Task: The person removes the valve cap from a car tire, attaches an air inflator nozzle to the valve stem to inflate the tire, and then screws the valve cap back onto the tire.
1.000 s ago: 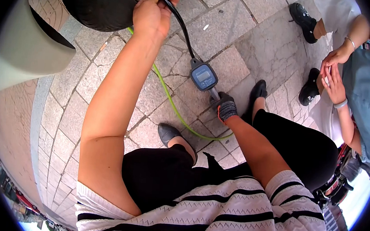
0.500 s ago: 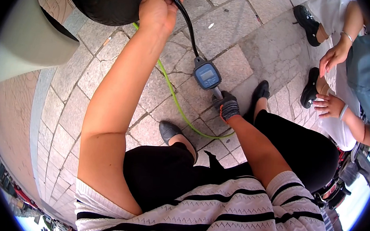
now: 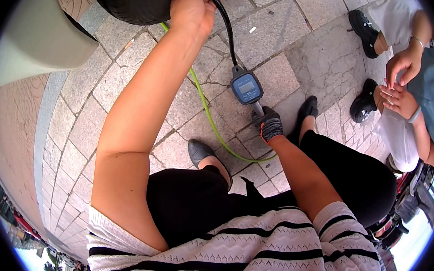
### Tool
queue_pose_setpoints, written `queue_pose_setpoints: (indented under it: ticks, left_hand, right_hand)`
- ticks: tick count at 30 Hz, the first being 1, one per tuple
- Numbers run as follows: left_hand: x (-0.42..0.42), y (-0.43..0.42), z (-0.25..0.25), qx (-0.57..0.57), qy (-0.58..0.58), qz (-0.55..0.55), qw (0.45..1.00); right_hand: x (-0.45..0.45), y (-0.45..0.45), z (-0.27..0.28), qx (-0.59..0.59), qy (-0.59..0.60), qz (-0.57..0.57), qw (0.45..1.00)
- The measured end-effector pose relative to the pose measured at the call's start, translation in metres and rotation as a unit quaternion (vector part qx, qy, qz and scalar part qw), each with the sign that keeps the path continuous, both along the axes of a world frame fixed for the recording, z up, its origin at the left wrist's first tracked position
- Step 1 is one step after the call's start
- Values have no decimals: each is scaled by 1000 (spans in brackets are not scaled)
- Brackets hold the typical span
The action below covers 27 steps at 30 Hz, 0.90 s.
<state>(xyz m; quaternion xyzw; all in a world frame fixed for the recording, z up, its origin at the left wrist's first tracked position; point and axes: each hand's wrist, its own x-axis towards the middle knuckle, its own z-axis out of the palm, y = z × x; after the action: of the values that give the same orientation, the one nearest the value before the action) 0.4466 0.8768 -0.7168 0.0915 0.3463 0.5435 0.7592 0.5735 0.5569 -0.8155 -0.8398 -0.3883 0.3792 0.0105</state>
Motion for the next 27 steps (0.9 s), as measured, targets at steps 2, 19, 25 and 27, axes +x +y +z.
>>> queue_pose_setpoints:
  ticks: [2, 19, 25, 27]
  left_hand:
    - [0, 0, 0, 4, -3, -2, 1000]
    - [-3, 6, -7, 22, -11, -16, 1000]
    - [-2, 6, -7, 28, -4, -15, 999]
    - [-2, 5, -6, 34, -1, -17, 999]
  right_hand:
    - [1, -1, -3, -3, 2, -5, 1000]
    - [1, 2, 3, -7, 19, -16, 1000]
    - [1, 1, 5, -2, 29, -25, 999]
    - [2, 0, 3, 2, 23, -26, 999]
